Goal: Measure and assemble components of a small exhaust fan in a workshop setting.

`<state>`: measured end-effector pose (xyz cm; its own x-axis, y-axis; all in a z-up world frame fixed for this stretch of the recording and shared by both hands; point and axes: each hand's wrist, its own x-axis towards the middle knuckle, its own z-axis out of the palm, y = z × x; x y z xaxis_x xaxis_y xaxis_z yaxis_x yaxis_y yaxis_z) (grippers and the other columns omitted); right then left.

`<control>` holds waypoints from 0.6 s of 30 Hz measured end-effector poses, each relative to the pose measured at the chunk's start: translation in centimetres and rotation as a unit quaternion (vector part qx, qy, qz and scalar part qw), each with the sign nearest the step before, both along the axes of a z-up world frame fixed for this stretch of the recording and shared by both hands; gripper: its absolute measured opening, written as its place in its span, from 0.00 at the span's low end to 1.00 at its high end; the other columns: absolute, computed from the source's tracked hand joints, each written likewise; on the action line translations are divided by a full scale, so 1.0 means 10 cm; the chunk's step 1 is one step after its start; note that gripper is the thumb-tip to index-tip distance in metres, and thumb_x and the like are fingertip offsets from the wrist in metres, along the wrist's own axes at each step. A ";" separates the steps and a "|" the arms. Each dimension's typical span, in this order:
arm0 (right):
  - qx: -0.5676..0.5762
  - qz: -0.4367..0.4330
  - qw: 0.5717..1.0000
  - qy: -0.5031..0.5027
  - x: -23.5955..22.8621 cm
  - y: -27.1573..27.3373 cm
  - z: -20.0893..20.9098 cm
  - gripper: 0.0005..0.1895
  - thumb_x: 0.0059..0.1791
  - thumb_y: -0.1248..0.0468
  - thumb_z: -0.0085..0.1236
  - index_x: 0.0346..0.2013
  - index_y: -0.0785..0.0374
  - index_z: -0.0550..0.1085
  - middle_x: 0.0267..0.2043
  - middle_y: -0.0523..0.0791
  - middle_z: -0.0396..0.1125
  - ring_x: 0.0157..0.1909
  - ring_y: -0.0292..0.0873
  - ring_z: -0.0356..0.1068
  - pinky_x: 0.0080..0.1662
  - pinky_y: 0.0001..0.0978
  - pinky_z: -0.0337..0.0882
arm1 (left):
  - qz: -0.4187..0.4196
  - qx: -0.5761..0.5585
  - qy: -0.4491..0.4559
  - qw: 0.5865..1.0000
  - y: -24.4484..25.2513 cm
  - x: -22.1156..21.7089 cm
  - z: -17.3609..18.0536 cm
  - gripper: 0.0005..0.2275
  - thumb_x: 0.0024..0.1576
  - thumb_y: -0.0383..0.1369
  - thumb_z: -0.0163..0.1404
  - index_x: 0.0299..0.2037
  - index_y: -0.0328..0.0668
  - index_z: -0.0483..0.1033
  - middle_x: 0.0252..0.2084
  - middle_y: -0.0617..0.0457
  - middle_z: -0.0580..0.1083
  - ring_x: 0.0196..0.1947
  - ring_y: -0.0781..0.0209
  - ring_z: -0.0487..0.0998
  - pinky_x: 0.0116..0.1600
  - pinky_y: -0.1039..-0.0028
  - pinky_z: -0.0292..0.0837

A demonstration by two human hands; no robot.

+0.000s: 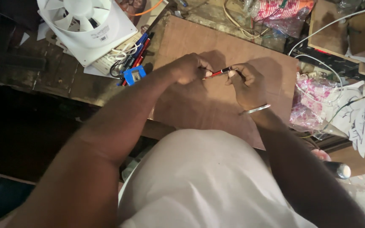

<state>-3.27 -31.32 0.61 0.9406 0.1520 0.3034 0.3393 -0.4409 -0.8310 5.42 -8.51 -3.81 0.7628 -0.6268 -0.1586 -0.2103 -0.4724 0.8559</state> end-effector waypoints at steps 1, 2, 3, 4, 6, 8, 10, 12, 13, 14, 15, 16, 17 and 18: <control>-0.001 0.000 1.000 0.000 0.00 0.00 0.00 0.06 0.58 0.69 0.54 0.46 0.72 0.73 0.35 0.45 0.72 0.36 0.35 0.75 0.39 0.26 0.73 | 0.000 -0.001 0.000 1.000 0.00 0.01 -0.03 0.08 0.61 0.35 0.54 0.45 0.47 0.83 0.36 0.53 0.81 0.36 0.64 0.78 0.46 0.70 0.72; 0.002 0.000 1.000 0.005 0.00 0.01 0.01 0.06 0.58 0.69 0.54 0.46 0.72 0.73 0.35 0.45 0.72 0.35 0.34 0.75 0.39 0.26 0.73 | -0.008 -0.020 -0.015 1.000 0.01 0.01 -0.06 0.08 0.60 0.34 0.54 0.45 0.47 0.83 0.37 0.53 0.82 0.37 0.65 0.79 0.46 0.71 0.73; 0.004 0.001 1.000 0.009 0.00 0.02 0.01 0.06 0.58 0.69 0.54 0.46 0.72 0.73 0.35 0.44 0.73 0.35 0.34 0.74 0.39 0.26 0.73 | -0.017 -0.039 -0.030 0.999 0.02 0.02 -0.09 0.08 0.60 0.34 0.53 0.45 0.47 0.83 0.38 0.54 0.82 0.38 0.66 0.80 0.47 0.72 0.73; 0.004 0.001 1.000 0.009 -0.01 0.02 0.03 0.06 0.58 0.69 0.54 0.46 0.72 0.73 0.35 0.44 0.73 0.35 0.34 0.74 0.39 0.26 0.73 | -0.016 -0.040 -0.029 0.999 0.02 0.01 -0.07 0.08 0.60 0.34 0.53 0.45 0.47 0.83 0.38 0.54 0.82 0.38 0.66 0.80 0.47 0.72 0.73; -0.017 0.006 1.000 -0.009 -0.03 0.04 0.08 0.06 0.59 0.69 0.54 0.46 0.72 0.73 0.35 0.45 0.72 0.36 0.35 0.75 0.40 0.26 0.74 | -0.024 -0.023 -0.038 0.999 0.01 0.00 -0.02 0.08 0.60 0.35 0.55 0.47 0.49 0.83 0.40 0.53 0.81 0.39 0.64 0.78 0.47 0.71 0.72; -0.009 0.003 1.000 -0.007 -0.01 0.02 0.03 0.06 0.58 0.69 0.54 0.45 0.72 0.73 0.36 0.45 0.72 0.36 0.35 0.75 0.40 0.26 0.74 | -0.033 -0.019 -0.049 0.998 0.01 0.00 -0.02 0.08 0.60 0.35 0.55 0.47 0.49 0.83 0.39 0.52 0.80 0.39 0.63 0.78 0.47 0.71 0.71; -0.002 -0.001 1.000 -0.004 0.00 0.01 0.00 0.06 0.58 0.69 0.54 0.45 0.72 0.73 0.36 0.45 0.72 0.36 0.35 0.75 0.40 0.26 0.74 | -0.042 -0.014 -0.059 0.997 0.00 0.00 0.00 0.07 0.61 0.35 0.55 0.46 0.49 0.83 0.39 0.51 0.80 0.39 0.61 0.77 0.47 0.70 0.71; 0.032 0.017 0.999 0.006 0.00 0.00 -0.01 0.06 0.59 0.68 0.53 0.46 0.72 0.73 0.37 0.44 0.72 0.36 0.35 0.75 0.41 0.26 0.74 | -0.026 0.019 -0.065 0.997 -0.01 -0.01 0.04 0.08 0.59 0.36 0.57 0.46 0.51 0.83 0.40 0.53 0.79 0.37 0.63 0.76 0.45 0.70 0.69; 0.032 0.017 0.999 0.006 0.01 -0.01 -0.02 0.06 0.59 0.68 0.53 0.46 0.72 0.73 0.37 0.44 0.72 0.36 0.35 0.75 0.41 0.26 0.74 | -0.026 0.018 -0.065 0.997 -0.01 -0.01 0.03 0.08 0.59 0.36 0.57 0.46 0.51 0.83 0.40 0.53 0.79 0.37 0.63 0.76 0.45 0.70 0.69; 0.029 0.019 0.999 0.002 0.01 -0.01 -0.02 0.06 0.59 0.68 0.53 0.46 0.72 0.73 0.37 0.45 0.72 0.36 0.35 0.75 0.41 0.26 0.74 | -0.027 0.008 -0.046 0.999 -0.01 0.00 0.01 0.08 0.59 0.36 0.56 0.46 0.51 0.82 0.39 0.54 0.79 0.37 0.64 0.77 0.45 0.71 0.69; 0.026 0.020 0.999 -0.002 0.01 -0.01 -0.03 0.06 0.59 0.69 0.53 0.46 0.72 0.73 0.37 0.45 0.72 0.36 0.35 0.75 0.41 0.27 0.74 | -0.027 -0.002 -0.028 0.999 -0.01 0.00 0.00 0.08 0.59 0.36 0.56 0.46 0.51 0.82 0.37 0.54 0.80 0.37 0.65 0.77 0.45 0.71 0.70; 0.026 0.020 0.999 -0.002 0.01 0.00 -0.01 0.06 0.59 0.69 0.53 0.46 0.72 0.73 0.37 0.45 0.72 0.36 0.35 0.75 0.41 0.27 0.74 | -0.027 -0.002 -0.028 0.999 -0.01 -0.01 0.00 0.08 0.59 0.36 0.56 0.46 0.51 0.82 0.37 0.54 0.80 0.37 0.65 0.77 0.45 0.71 0.70; 0.015 0.015 1.000 -0.004 0.00 0.01 0.01 0.06 0.59 0.69 0.53 0.46 0.72 0.73 0.37 0.45 0.72 0.36 0.35 0.75 0.40 0.27 0.74 | -0.030 -0.003 -0.026 0.999 0.00 -0.01 0.00 0.07 0.60 0.36 0.55 0.46 0.50 0.82 0.37 0.54 0.80 0.36 0.65 0.77 0.45 0.71 0.70; 0.004 0.011 1.000 -0.005 -0.01 0.01 0.03 0.06 0.59 0.69 0.53 0.46 0.72 0.73 0.37 0.45 0.73 0.36 0.35 0.75 0.40 0.27 0.74 | -0.033 -0.005 -0.024 0.999 0.00 -0.02 0.00 0.07 0.60 0.36 0.55 0.45 0.49 0.82 0.36 0.53 0.80 0.36 0.64 0.76 0.45 0.71 0.70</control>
<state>-3.35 -31.20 0.88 0.9336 0.1706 0.3151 0.3582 -0.4257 -0.8310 5.25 -8.56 -3.78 0.7267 -0.6770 -0.1165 -0.2815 -0.4481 0.8485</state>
